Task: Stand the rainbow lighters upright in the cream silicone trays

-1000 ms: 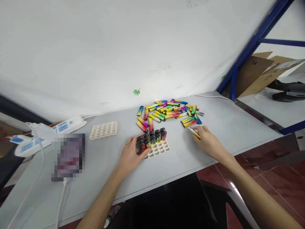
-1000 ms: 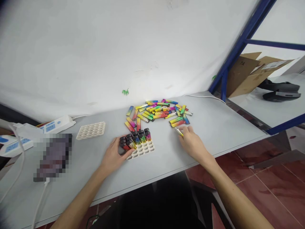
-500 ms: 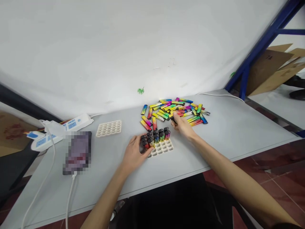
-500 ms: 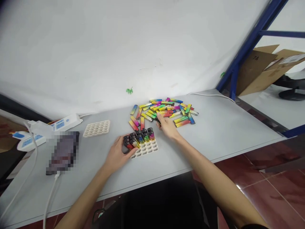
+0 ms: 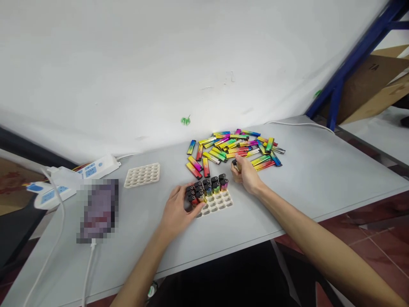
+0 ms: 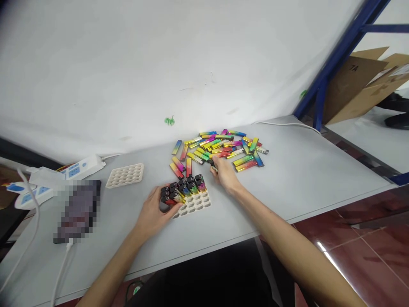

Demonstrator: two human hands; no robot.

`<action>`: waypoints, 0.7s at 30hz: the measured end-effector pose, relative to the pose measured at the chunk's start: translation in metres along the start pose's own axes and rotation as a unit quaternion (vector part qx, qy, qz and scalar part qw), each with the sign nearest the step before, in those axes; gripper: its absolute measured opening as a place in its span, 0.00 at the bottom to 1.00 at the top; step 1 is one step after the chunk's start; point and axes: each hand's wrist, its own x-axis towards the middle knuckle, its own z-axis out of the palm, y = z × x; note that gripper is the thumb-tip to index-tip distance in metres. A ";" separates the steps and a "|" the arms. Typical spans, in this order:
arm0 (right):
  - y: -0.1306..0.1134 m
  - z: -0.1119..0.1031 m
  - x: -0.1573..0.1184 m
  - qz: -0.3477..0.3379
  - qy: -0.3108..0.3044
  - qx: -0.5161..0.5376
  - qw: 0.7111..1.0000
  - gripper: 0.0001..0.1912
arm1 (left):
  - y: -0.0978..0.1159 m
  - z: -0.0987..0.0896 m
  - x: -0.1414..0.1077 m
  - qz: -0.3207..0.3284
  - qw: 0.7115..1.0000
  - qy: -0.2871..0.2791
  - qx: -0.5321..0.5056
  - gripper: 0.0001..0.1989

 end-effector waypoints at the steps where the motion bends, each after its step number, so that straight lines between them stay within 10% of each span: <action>1: 0.000 0.000 0.000 0.005 -0.002 0.025 1.000 0.33 | 0.000 0.000 0.000 0.001 1.000 0.001 0.000 0.26; 12: -0.004 0.002 -0.010 -0.058 -0.050 0.089 0.993 0.22 | 0.000 0.001 0.000 0.006 1.000 0.007 0.014 0.26; 21: 0.003 0.002 -0.004 0.016 -0.004 0.135 0.991 0.33 | -0.001 0.000 0.000 0.006 1.000 0.003 0.016 0.25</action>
